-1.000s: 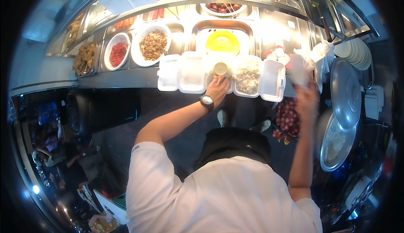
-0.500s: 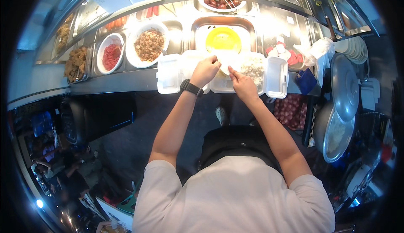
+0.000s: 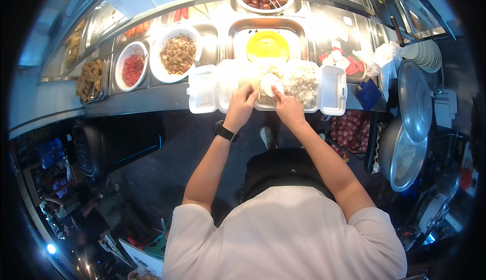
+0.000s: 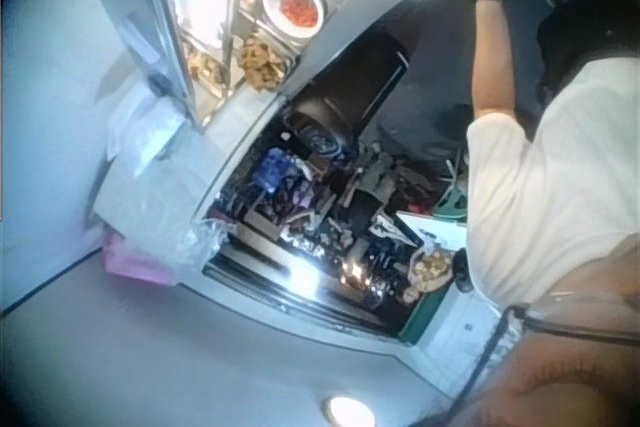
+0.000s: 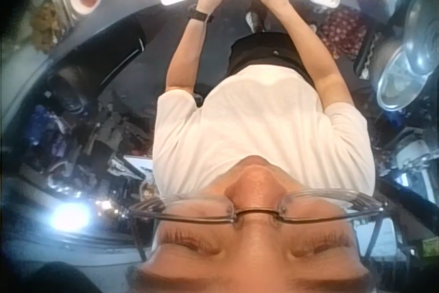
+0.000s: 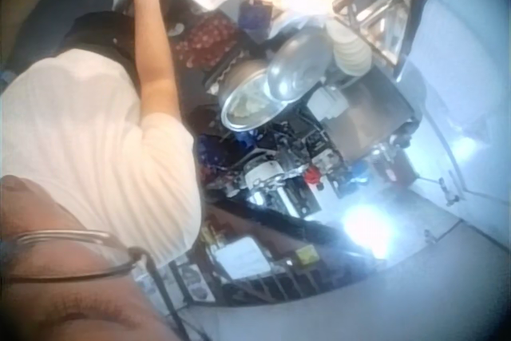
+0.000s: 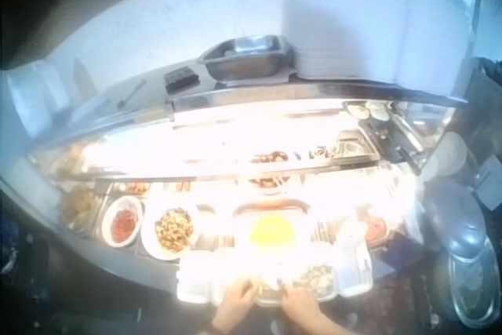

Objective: The person prepares several takeout containers by scooping rice from a large pot using a rice paddle and adding portions of meat and other toppings from food service trays using a spoon.

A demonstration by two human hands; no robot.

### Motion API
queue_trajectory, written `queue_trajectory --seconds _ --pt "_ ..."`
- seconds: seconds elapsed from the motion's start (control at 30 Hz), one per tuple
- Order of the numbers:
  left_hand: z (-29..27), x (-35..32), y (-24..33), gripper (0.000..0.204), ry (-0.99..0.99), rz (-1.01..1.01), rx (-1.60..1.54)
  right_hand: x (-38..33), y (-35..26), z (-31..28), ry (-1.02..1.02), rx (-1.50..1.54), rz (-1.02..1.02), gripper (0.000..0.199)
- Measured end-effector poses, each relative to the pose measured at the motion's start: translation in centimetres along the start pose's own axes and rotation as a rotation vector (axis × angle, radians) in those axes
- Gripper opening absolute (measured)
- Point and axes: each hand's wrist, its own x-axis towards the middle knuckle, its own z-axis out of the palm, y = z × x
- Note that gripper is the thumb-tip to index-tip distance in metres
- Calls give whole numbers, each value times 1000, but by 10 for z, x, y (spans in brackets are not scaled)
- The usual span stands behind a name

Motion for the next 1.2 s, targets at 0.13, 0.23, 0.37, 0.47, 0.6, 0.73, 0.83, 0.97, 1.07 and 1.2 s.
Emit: queue_trajectory --seconds 0.13,0.23,0.37,0.47,0.6,0.73,0.83,0.97,1.07,1.2 --pt "1 -4 2 14 -19 40 44 -7 -4 -9 -72 -86 19 39" --pt "2 -3 5 15 -29 66 103 -7 0 -16 -13 -127 -46 45" --pt "2 5 10 15 -38 20 129 -11 -12 -74 -86 -225 -77 65" --pt "4 12 25 16 -79 28 191 -16 -27 -101 -95 -218 -98 72" --pt "14 18 34 17 -85 105 232 -6 -11 -71 -90 -127 -100 70" --pt "12 15 43 15 -44 204 466 -5 -6 -78 -71 -180 -18 67" --pt "14 20 40 15 -2 183 479 -17 -7 -96 -32 -177 -73 64" --pt "14 13 26 27 209 -94 -177 -38 52 -98 191 102 -130 58" --pt "33 -12 61 21 98 -288 -610 -127 137 -195 93 564 35 46" --pt "145 -27 131 25 -339 -318 -855 -288 321 -266 131 1194 364 52"
